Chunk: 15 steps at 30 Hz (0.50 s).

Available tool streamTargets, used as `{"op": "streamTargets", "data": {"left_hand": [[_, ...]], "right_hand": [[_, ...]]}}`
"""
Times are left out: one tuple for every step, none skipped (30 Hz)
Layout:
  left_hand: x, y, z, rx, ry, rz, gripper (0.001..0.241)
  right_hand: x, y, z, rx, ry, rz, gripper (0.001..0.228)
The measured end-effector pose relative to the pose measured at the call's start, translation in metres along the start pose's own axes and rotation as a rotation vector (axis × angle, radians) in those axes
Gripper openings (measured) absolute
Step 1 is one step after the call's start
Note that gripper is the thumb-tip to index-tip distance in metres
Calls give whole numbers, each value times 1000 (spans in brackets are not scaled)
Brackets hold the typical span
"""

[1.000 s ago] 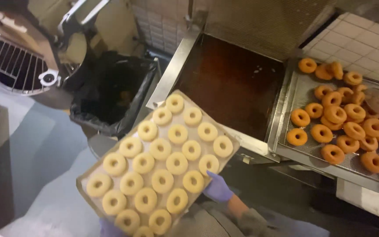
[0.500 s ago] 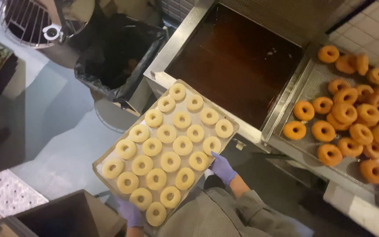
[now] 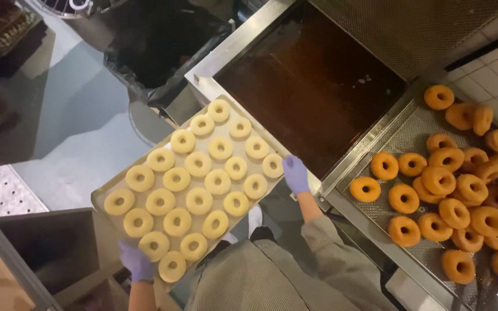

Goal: Fry raw donuts in a deep fryer and transfer cooked donuts to a tray.

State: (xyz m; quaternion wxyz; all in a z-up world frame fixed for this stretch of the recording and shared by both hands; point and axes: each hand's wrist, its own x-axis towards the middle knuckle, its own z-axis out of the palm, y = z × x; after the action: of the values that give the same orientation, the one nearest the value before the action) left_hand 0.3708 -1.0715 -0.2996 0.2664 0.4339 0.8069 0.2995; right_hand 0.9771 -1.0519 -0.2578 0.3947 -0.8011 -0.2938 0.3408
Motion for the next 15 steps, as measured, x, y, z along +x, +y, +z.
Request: {"op": "streamTargets", "data": {"left_hand": [[1,13,3,-255,-4,-87,44],[2,25,4,-510,-9,-172,47],[-1,36,-1,-507,-9,-174,47],[-3,46,-6,-575,2,-240,51],[-6,58,-6,-647,8,-308,56],[-16,74,-13,-646,4,-311,56],[-19,94,-14,-646,-7,-341,58],[-22,113,-16,-646,-18,-372,60],[-15,99,-13,-642,-27,-369,60],[-8,84,-9,-538,-20,-327,61],[-3,68,-6,-431,-12,-288,63],[-5,76,-10,-425,-20,-286,63],[-8,85,-13,-416,-2,-266,63],[-11,95,-15,-408,16,-246,64],[-14,96,-17,-404,14,-252,64]], "right_hand": [[20,17,14,-142,35,-94,46],[39,34,29,-283,72,-188,49],[42,28,33,-283,69,-186,49],[45,22,37,-361,5,-83,54],[51,16,37,-442,-56,21,59],[41,4,33,-445,-54,24,59],[39,-14,30,-465,-103,117,58],[37,-33,27,-484,-153,209,56],[36,-18,37,-480,-147,216,56],[36,-3,46,-451,-37,52,48],[34,13,56,-421,68,-110,42],[30,20,62,-420,72,-101,42],[28,25,66,-349,152,-214,39],[26,31,70,-277,233,-327,38],[13,20,66,-282,229,-322,38]]}}
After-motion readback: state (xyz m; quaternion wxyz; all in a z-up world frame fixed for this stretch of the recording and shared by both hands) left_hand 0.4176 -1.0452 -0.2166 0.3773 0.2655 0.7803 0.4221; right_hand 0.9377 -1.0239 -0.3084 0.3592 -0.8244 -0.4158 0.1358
